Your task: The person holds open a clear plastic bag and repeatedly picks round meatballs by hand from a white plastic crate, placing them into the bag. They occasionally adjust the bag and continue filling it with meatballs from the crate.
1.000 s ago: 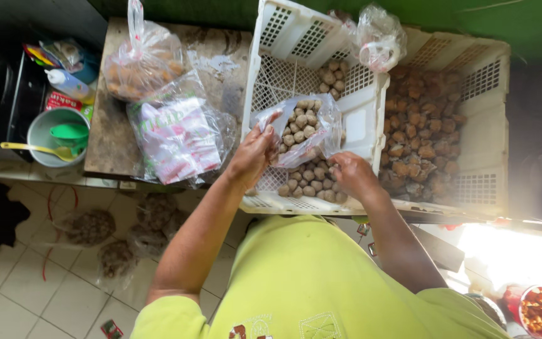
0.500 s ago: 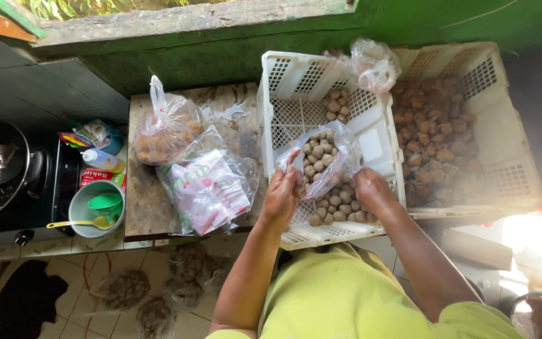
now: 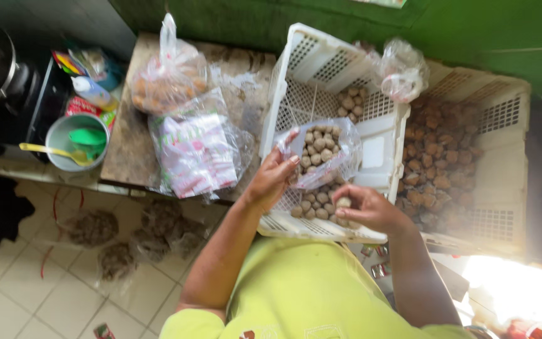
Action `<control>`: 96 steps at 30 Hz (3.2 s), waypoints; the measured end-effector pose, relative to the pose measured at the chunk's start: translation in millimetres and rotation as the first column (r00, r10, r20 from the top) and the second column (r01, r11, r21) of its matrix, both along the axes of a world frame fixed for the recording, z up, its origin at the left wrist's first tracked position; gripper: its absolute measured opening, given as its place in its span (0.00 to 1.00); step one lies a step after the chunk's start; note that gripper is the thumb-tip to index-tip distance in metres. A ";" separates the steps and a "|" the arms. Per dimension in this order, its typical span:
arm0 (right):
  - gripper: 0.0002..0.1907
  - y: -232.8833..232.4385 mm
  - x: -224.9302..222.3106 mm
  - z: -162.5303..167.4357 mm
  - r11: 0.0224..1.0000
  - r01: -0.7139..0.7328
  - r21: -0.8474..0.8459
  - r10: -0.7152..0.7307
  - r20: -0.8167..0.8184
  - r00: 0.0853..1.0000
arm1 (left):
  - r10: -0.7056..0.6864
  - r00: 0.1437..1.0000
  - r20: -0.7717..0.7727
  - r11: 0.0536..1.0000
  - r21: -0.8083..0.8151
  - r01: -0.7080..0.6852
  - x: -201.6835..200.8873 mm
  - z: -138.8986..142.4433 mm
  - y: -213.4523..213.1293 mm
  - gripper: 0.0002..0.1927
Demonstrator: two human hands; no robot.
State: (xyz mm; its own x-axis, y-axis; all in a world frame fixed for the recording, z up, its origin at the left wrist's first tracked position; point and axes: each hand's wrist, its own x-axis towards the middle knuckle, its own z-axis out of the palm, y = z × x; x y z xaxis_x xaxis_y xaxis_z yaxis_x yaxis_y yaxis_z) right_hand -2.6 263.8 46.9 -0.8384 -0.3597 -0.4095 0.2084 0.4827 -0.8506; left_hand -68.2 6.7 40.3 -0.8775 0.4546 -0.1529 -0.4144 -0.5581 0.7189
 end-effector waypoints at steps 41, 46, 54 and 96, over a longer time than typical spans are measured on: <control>0.14 5.8 -35.1 -66.3 0.711 -0.030 0.702 0.431 -0.402 0.808 | -0.037 0.978 0.206 0.992 -0.110 0.061 8.5 31.6 -8.7 0.39; 0.15 -3.9 -28.5 -91.4 0.689 -0.020 0.724 0.417 -0.374 0.829 | -0.099 0.989 -0.112 0.993 -0.072 0.092 6.7 8.1 -9.6 0.38; 0.10 10.1 -25.4 -30.4 0.783 -0.029 0.622 0.112 -0.096 0.989 | -0.101 0.989 -0.104 0.990 -0.105 0.090 6.0 0.1 -7.7 0.38; 0.15 -35.4 -16.1 -77.4 0.646 -0.288 0.707 0.601 -0.239 0.762 | -0.098 0.991 -0.089 0.990 -0.114 0.088 7.8 6.5 -9.5 0.38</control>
